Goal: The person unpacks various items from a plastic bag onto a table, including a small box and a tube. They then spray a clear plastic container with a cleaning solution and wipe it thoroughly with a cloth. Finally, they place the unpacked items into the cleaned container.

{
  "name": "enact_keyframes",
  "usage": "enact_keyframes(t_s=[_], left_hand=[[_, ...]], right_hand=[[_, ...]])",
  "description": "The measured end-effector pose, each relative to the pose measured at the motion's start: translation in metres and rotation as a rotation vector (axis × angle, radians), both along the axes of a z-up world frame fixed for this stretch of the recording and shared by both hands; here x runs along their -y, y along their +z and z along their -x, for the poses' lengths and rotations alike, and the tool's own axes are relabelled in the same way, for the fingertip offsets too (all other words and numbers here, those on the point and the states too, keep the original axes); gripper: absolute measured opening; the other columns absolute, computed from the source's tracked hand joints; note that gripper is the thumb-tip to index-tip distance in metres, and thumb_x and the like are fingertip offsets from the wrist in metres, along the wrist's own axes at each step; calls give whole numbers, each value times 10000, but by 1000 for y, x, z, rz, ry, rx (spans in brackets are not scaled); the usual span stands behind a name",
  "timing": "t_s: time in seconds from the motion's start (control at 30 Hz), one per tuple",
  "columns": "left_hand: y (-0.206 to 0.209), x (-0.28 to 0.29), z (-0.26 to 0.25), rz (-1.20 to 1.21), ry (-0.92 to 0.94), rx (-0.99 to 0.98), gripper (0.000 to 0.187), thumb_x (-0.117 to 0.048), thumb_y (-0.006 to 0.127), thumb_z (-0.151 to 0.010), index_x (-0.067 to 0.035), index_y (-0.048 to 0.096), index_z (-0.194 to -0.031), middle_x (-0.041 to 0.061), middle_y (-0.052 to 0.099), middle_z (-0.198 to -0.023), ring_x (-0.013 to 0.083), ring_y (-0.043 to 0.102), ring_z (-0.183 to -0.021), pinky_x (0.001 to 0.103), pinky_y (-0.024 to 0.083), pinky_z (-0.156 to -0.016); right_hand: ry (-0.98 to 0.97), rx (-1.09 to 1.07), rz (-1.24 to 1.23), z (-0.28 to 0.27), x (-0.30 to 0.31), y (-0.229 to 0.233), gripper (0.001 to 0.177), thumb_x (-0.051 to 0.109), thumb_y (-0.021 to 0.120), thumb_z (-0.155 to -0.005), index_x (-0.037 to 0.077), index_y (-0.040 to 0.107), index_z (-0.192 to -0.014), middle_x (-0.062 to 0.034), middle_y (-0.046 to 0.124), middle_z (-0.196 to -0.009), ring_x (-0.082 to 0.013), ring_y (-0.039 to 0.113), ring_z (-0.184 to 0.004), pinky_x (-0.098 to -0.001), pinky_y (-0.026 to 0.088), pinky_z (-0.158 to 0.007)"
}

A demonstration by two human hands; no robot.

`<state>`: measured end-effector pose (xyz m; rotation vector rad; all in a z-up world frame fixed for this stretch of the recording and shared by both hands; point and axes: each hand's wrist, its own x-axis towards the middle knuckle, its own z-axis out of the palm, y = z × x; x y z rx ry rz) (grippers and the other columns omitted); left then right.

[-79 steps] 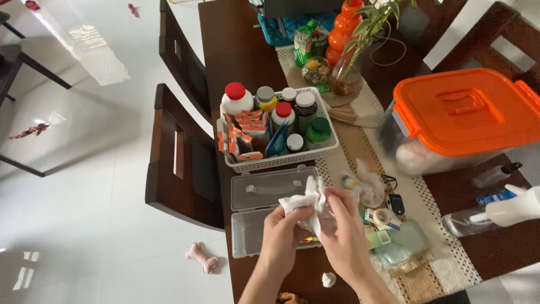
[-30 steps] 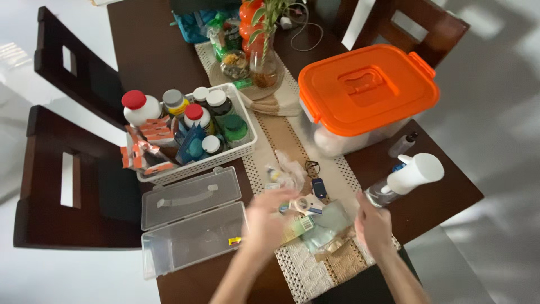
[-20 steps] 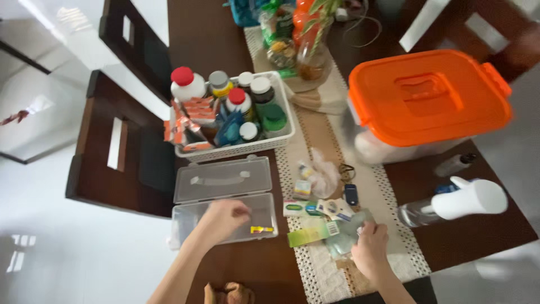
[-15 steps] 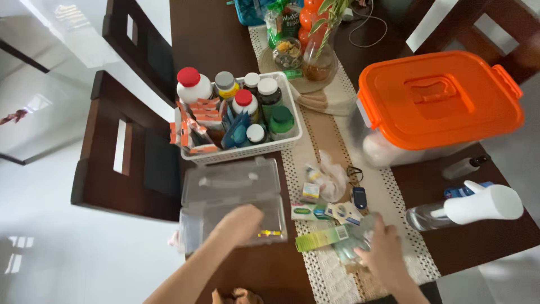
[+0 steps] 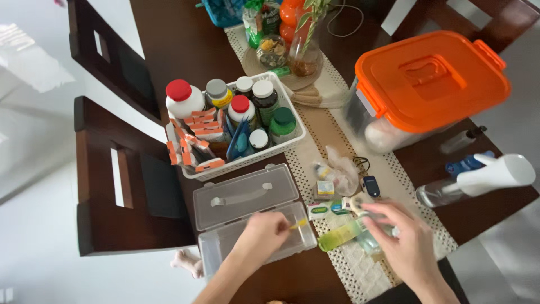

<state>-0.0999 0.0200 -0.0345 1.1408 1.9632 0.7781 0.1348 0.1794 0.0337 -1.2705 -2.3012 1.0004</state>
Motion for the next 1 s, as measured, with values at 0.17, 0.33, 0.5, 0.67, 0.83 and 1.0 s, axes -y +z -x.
enact_keyframes(t_s=[0.17,0.33,0.5,0.67,0.83,1.0], left_hand=[[69,25,-22,-180,377,611,186,-108,780,-826,-8,783,-983,85,823,-861,140,778,-796,276,627,-749],[66,27,-36,-323,411,916,231,-101,767,-865,34,783,-1052,109,802,-904,144,735,-808,268,597,-760],[71,53,-19,-211,513,282,335,-201,806,-813,-77,786,-1124,55,811,-990,121,707,-816,267,569,-738],[44,118,34,-322,947,243,470,-278,743,-874,-36,695,-1274,115,749,-1111,181,690,-1024,303,539,-859],[-12,155,37,-79,970,130,610,-365,745,-856,-39,623,-1356,115,714,-1211,221,642,-1188,363,477,-962],[-58,154,33,195,904,281,846,-273,790,-871,-112,308,-1548,55,518,-1415,207,532,-1255,369,422,-976]], right_hand=[[118,-429,674,50,37,30,545,24,719,-740,139,710,-1273,-26,767,-1175,-135,750,-941,-263,635,-792],[116,-376,559,61,42,31,233,14,767,-814,0,798,-1044,-144,811,-863,-209,774,-732,-318,635,-693],[34,-283,507,35,2,-20,147,69,740,-855,-13,790,-967,-115,794,-797,-157,757,-650,-294,636,-631],[-106,120,514,13,-31,-103,174,144,789,-840,26,814,-966,-107,791,-742,-183,690,-540,-324,579,-519],[-172,101,85,-8,-30,-120,162,249,779,-873,105,811,-941,-17,770,-771,-122,673,-572,-252,506,-526],[-937,-431,-204,-107,-107,-97,744,73,897,-866,24,365,-1383,-192,412,-1377,-256,569,-1184,-327,579,-942]])
